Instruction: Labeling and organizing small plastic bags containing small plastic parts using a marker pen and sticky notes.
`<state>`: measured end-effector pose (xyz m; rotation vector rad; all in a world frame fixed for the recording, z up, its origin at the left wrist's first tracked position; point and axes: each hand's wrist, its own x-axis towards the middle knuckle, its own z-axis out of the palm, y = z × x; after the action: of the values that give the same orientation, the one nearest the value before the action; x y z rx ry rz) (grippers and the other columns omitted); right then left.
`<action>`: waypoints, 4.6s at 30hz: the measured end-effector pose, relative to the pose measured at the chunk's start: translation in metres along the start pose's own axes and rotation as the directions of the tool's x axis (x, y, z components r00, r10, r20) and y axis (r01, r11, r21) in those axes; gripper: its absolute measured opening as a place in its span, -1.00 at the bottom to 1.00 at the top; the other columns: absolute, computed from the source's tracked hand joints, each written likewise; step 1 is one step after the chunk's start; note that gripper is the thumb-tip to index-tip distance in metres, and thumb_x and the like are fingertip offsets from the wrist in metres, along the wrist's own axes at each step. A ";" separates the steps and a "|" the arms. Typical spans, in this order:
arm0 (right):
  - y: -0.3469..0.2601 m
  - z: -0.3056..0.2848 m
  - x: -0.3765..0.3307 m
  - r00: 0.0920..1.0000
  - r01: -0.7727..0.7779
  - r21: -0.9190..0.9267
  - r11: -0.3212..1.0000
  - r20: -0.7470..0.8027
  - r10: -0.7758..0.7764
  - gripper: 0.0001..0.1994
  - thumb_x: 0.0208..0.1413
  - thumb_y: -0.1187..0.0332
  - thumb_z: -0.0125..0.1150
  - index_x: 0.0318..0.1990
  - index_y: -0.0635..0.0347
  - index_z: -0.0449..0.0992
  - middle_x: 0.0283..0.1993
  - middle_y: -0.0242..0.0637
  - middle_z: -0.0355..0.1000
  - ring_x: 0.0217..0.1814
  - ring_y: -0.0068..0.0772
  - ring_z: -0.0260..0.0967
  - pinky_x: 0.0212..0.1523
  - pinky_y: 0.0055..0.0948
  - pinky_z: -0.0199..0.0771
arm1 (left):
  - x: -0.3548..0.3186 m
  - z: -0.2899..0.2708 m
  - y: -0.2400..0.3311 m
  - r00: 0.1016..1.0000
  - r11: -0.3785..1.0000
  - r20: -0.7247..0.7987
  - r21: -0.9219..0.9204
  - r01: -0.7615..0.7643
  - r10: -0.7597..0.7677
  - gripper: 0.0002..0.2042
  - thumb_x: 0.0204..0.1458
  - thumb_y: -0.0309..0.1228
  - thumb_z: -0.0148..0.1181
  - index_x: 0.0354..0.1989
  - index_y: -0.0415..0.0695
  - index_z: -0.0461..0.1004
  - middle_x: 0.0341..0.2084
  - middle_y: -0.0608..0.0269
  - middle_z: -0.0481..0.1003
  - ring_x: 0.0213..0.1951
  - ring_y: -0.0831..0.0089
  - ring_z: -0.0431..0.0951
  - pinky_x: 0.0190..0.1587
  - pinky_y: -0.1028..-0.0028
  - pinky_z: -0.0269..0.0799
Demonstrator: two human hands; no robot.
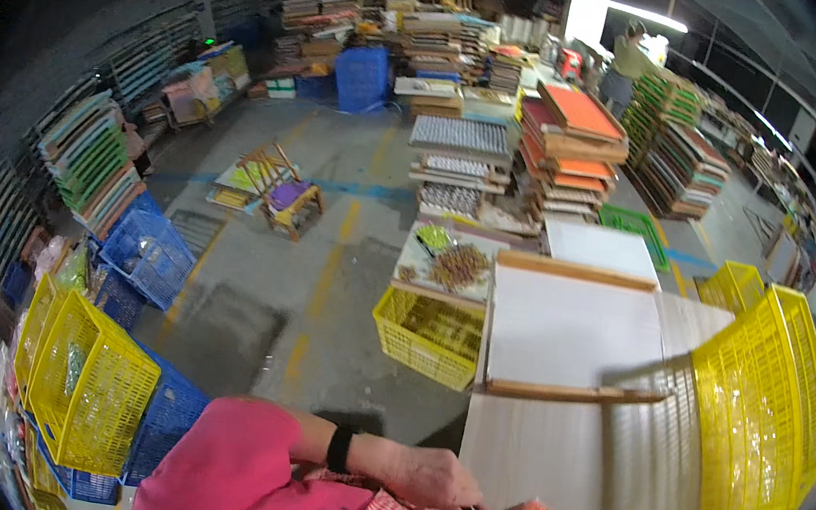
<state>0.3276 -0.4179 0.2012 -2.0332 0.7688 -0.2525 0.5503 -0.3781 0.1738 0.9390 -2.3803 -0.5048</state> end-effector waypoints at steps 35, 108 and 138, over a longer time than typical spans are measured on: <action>0.012 0.015 -0.015 0.996 0.052 -0.508 0.860 -0.041 -0.085 -0.73 0.00 0.31 0.16 -0.12 0.12 0.37 -0.47 -0.25 0.44 -0.45 -0.17 0.46 -0.52 -0.23 0.38 | 0.019 0.005 0.003 0.942 0.960 0.311 -0.202 0.194 -0.125 -0.66 0.14 -0.14 -0.01 -0.25 -0.23 0.38 -0.49 -0.12 0.47 -0.37 -0.08 0.49 -0.33 0.15 0.42; 0.138 -0.005 -0.130 0.662 -0.637 -0.310 0.705 -0.689 0.295 -0.84 -0.07 0.27 0.32 -0.34 0.11 0.59 -0.44 -0.21 0.39 -0.39 -0.09 0.39 -0.35 -0.20 0.36 | 0.125 0.145 -0.045 0.872 0.889 -0.191 0.183 -0.420 0.451 -0.85 -0.29 -0.35 0.09 -0.78 -0.08 0.46 -0.69 0.37 0.42 -0.21 0.37 0.37 0.19 0.26 0.08; 0.123 -0.018 -0.124 0.759 -0.492 -0.368 0.789 -0.625 0.182 -0.91 -0.05 0.35 0.29 -0.42 0.14 0.57 -0.48 -0.18 0.42 -0.45 -0.10 0.40 -0.41 -0.22 0.38 | 0.105 0.138 -0.078 0.930 0.880 0.106 0.300 -0.368 0.353 -0.93 -0.29 -0.36 0.15 -0.71 0.03 0.51 -0.46 0.37 0.39 -0.17 0.39 0.37 0.19 0.20 0.11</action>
<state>0.1704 -0.4020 0.1241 -2.2658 1.7426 -0.4805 0.4437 -0.4862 0.0596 0.5842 -2.6476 0.0006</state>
